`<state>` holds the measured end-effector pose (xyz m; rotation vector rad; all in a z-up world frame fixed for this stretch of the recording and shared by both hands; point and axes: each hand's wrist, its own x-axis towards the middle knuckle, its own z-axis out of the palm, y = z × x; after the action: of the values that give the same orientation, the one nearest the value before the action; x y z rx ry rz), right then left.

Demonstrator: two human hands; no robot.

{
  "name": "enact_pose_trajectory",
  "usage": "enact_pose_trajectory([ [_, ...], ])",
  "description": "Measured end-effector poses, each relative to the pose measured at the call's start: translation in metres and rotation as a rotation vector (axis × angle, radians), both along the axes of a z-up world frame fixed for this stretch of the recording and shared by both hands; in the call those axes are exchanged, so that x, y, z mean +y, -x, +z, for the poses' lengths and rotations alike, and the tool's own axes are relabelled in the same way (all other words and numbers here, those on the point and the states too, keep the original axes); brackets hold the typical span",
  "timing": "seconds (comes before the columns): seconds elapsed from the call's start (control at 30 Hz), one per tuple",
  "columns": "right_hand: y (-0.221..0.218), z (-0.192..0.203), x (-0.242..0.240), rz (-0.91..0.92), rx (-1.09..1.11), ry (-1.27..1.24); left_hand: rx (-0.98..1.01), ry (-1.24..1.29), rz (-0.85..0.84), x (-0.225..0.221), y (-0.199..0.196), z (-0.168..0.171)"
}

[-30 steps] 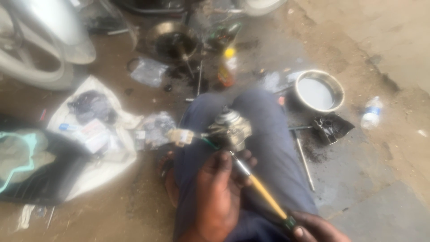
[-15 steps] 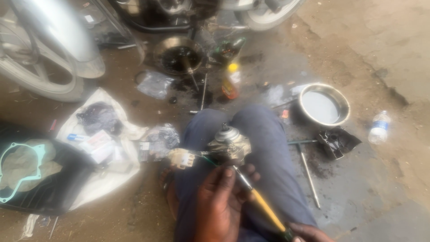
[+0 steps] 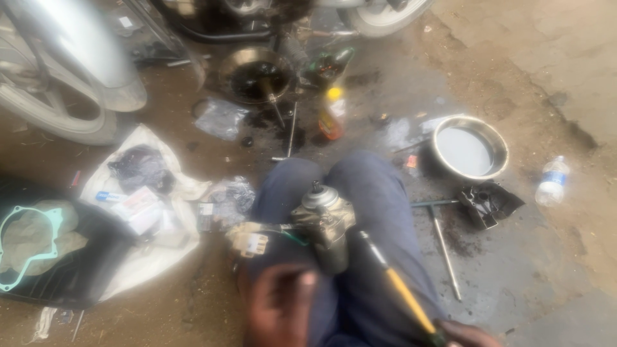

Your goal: The person sits on the ground holding a cylindrical motorcycle component in their lap and uses a screwdriver to pry and work around its top fitting, briefly reaching to a metal part on the ground before resuming work on the component.

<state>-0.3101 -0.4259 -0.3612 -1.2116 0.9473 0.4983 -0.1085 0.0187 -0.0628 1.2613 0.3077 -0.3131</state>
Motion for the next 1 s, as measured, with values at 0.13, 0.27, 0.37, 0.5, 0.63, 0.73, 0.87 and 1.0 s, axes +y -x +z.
enact_pose_trajectory([
  [0.13,-0.027,0.107,0.013,-0.222,0.084,0.110,-0.216,-0.339,0.182,0.026,-0.028,-0.012],
  [0.27,-0.033,0.215,0.092,0.049,-0.417,0.814,-0.750,-0.156,-0.193,0.038,-0.076,0.004],
  [0.37,-0.038,0.240,0.110,0.051,-0.493,0.891,-0.983,-0.166,-0.339,0.035,-0.096,0.019],
  [0.5,-0.039,0.240,0.109,0.047,-0.428,0.869,-1.116,-0.234,-0.564,0.035,-0.124,0.033],
  [0.63,-0.027,0.219,0.099,0.007,-0.360,0.804,-1.032,-0.324,-0.873,0.028,-0.149,0.037],
  [0.73,-0.028,0.231,0.111,0.005,-0.387,0.827,-1.082,-0.283,-0.884,0.028,-0.155,0.044],
  [0.87,-0.038,0.255,0.126,0.043,-0.275,0.900,-1.068,-0.373,-0.771,0.034,-0.155,0.054],
  [1.0,-0.055,0.286,0.142,0.059,-0.083,0.849,-0.942,-0.288,-0.821,0.034,-0.158,0.067],
])
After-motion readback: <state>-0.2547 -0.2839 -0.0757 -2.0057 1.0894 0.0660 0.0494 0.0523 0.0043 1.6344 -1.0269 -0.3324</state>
